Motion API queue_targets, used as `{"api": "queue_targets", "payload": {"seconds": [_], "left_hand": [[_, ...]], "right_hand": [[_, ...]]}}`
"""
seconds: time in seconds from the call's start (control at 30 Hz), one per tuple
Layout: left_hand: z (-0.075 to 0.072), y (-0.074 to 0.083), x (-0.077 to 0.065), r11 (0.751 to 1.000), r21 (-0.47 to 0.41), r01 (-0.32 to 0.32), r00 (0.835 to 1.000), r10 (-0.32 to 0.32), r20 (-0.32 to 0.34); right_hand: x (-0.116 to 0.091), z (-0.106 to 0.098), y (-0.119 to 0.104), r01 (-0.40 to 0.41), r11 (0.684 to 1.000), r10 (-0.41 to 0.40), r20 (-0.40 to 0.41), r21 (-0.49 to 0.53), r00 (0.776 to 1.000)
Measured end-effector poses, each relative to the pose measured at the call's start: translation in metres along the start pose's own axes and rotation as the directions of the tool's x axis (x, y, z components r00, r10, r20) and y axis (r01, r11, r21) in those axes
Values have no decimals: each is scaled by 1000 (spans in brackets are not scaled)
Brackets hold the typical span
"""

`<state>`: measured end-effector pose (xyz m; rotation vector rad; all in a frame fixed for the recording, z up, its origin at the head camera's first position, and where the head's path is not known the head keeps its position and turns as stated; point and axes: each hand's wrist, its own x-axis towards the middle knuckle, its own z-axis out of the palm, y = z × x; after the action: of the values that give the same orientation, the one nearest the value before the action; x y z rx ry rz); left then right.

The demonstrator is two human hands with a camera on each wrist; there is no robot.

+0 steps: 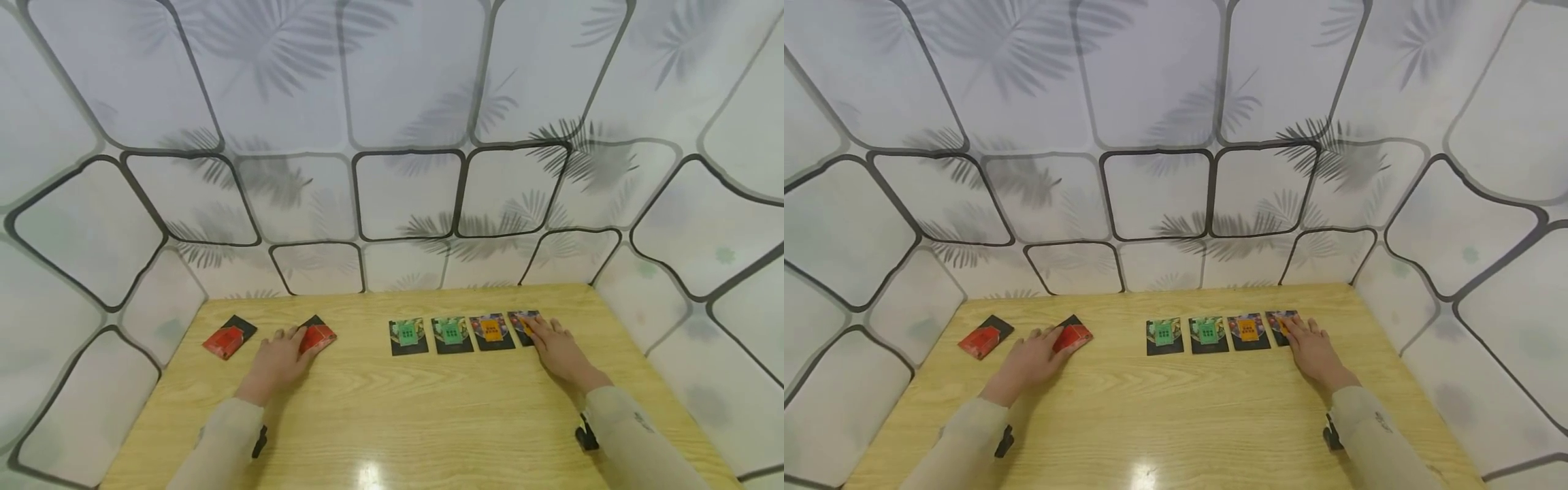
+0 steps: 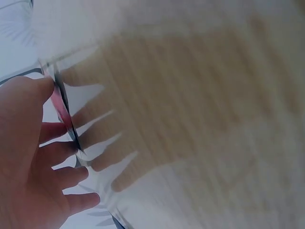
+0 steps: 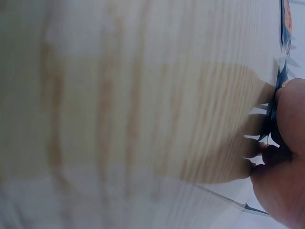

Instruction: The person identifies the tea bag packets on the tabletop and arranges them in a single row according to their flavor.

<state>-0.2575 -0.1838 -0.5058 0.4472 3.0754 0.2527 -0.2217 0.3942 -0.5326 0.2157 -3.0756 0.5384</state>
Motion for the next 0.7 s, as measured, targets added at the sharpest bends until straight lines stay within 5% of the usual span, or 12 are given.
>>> {"api": "queue_targets", "payload": {"seconds": [0.2,0.4,0.7], "left_hand": [[-5,1,-8,998,70,0,1000,-1,16],[-8,2,-16,979,191,-69,995,80,-50],[-9,2,-23,947,259,-191,954,242,-178]], "right_hand": [[-2,0,-1,14,1000,-14,-24,-2,1000],[-2,0,0,16,1000,-16,-21,-5,1000],[-1,0,-1,17,1000,-18,-27,-13,999]]}}
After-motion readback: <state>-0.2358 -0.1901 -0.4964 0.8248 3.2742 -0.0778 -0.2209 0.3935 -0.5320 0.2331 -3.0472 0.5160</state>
